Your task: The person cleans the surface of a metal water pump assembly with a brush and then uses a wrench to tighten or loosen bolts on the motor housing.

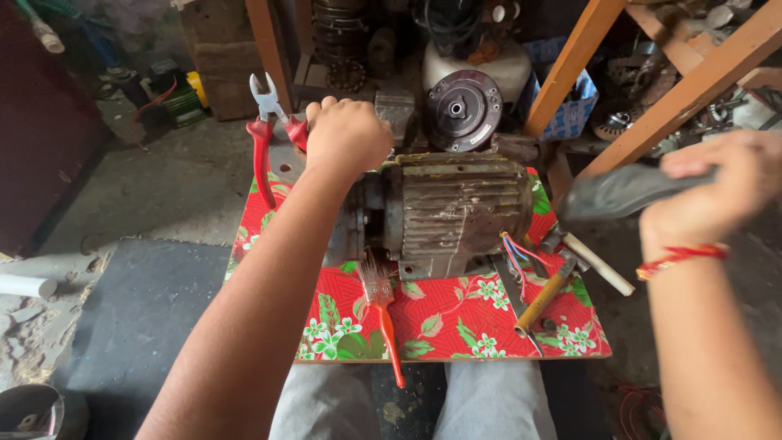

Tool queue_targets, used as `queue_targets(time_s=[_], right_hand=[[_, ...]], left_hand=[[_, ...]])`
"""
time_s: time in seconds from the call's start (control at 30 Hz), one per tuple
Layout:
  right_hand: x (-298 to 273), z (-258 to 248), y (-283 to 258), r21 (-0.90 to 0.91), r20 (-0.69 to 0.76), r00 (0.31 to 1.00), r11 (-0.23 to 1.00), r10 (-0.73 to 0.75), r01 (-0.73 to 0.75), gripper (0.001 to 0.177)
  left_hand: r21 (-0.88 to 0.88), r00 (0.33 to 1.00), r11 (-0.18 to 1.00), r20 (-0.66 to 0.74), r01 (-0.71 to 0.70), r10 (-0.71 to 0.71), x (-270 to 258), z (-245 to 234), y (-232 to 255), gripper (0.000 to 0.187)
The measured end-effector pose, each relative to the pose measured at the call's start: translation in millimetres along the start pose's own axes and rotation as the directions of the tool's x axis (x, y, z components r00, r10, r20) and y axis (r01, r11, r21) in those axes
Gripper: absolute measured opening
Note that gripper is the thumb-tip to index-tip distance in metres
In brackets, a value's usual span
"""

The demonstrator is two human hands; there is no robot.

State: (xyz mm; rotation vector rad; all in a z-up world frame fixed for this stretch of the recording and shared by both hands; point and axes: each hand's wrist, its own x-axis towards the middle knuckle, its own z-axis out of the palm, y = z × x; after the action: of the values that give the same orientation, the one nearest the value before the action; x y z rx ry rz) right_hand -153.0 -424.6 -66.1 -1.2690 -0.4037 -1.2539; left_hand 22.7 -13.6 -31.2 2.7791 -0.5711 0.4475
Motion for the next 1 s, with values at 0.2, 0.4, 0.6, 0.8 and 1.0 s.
queue_targets(time_s=[0.2,0.4,0.6,0.8,1.0], right_hand=[[-19,54,51,0.028,-0.254,0.893,0.926,0.372,-0.377,0.011],[-37,31,153,-0.733,-0.124,0.818,0.503,0.562,-0.458,0.036],[-43,31,144,-0.866,0.092,0.903,0.482,0.419,-0.135,0.038],[-6,40,110,-0.501,0.067,0.757,0.678,0.650,-0.538,0.040],[-21,26,130,-0.945,0.068,0.855,0.307,0.514,-0.110,0.039]], left_hand=[[0.011,1.000,1.000,0.020,0.012,-0.012,-1,-5,0,0.046],[-0.025,1.000,1.000,0.017,-0.006,0.006,-1,4,-2,0.047],[0.004,0.999,1.000,-0.038,-0.003,0.003,0,5,-6,0.046],[-0.014,0.999,1.000,-0.037,-0.006,0.005,0,5,-2,0.046],[0.022,0.999,1.000,-0.051,0.002,-0.001,-1,4,-5,0.046]])
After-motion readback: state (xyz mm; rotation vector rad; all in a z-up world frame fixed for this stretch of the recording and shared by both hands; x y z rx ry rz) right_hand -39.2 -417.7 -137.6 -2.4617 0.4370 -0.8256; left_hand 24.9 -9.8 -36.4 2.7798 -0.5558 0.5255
